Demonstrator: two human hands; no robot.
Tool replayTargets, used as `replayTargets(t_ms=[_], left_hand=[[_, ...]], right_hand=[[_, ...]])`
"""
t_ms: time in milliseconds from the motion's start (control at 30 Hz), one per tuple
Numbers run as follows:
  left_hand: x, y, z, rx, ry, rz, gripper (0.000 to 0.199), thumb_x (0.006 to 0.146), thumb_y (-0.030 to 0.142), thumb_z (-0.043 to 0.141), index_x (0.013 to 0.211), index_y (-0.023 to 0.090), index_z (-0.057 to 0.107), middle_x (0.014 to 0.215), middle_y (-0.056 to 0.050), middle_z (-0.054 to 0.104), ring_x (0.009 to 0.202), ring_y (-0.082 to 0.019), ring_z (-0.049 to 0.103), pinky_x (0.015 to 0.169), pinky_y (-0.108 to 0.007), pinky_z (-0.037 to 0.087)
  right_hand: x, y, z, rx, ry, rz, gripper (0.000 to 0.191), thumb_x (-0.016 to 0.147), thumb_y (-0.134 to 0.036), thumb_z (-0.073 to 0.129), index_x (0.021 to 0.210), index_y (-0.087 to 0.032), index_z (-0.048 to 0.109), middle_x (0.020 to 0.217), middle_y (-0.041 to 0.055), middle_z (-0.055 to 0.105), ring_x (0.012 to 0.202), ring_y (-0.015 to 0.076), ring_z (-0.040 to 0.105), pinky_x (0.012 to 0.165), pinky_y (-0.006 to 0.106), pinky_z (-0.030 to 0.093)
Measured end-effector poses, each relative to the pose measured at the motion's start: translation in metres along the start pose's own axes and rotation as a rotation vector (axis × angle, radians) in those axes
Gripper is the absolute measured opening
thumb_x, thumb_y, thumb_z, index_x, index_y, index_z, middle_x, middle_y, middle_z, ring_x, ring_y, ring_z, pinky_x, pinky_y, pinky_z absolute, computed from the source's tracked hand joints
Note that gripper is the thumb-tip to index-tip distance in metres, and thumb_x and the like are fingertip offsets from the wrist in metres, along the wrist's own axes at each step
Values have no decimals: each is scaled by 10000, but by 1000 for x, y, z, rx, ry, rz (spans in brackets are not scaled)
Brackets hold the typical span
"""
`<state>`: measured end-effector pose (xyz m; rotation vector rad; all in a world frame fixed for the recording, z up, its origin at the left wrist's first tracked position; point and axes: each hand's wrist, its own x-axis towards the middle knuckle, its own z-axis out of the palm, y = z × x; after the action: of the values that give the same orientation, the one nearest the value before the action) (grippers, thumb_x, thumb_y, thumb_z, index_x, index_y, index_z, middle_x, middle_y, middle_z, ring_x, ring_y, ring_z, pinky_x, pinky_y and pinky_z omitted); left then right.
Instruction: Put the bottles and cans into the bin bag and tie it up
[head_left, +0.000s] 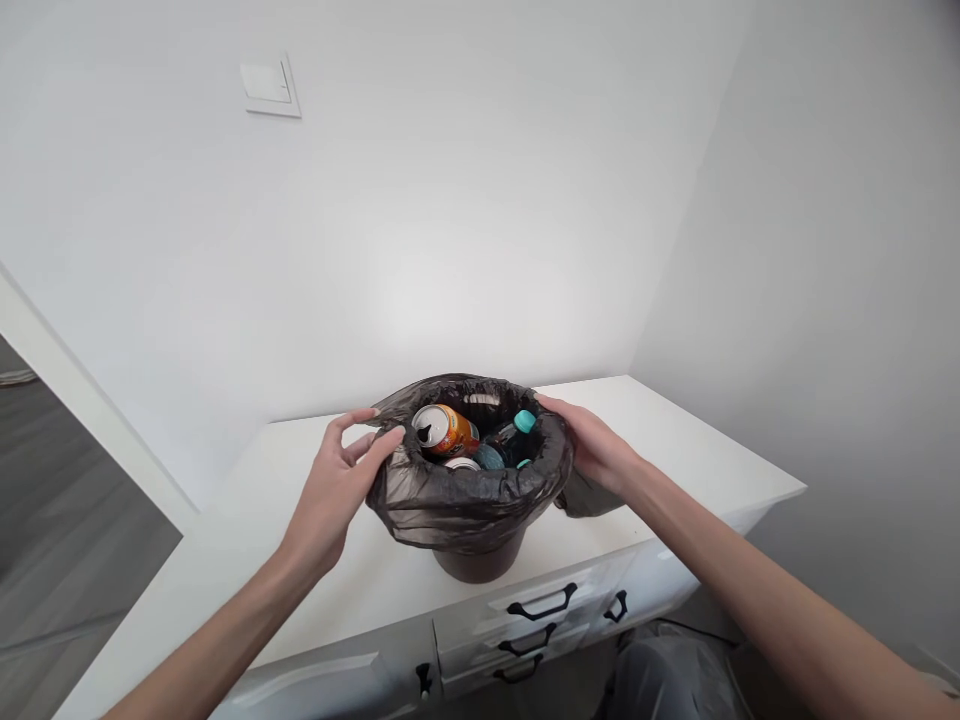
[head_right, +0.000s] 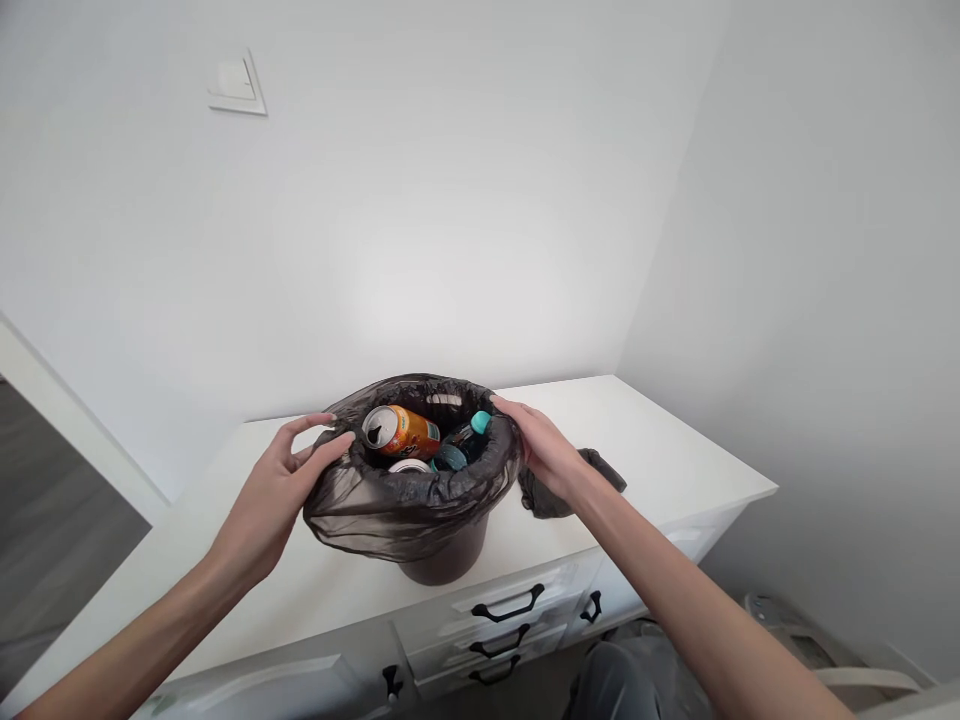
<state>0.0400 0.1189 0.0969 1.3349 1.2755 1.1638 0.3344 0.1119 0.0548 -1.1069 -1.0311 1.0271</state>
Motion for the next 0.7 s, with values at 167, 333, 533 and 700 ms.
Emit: replayTargets(t_ms=[167,333,533,700], left_hand=[[24,24,-7,-128,12,-104,830,716,476,886,1373,270,422,1068,-57,707,892,-207,695,698,-303,547],[55,27,-1,-113,-88,-241,693,633,480,929,1179,248,570,1165,-111,673,946,-246,689,644,-322,553],[65,25,-7,-212,-183,-68,634,557,260,958,1115,184,666,1025,-100,737,895,-246,708,760,-357,557],[53,49,-11,-219,-29,224,649,586,222,938,1171,217,655,834,47,595,700,-112,589,648,-257,467]], right_hand=[[13,-24,-11,71,23,85,275,715,-295,870,924,-218,709,856,23,767,731,178,702,618,276,587],[25,-48,-16,92,112,1,370,616,-198,887,881,-240,632,805,-22,732,691,147,667,601,252,553],[21,-75,-18,143,147,-74,330,574,-159,829,805,-231,605,693,-57,637,635,116,590,557,226,480],[10,-95,-30,63,161,-155,313,601,-228,844,765,-237,576,668,-49,596,605,119,559,523,241,462]])
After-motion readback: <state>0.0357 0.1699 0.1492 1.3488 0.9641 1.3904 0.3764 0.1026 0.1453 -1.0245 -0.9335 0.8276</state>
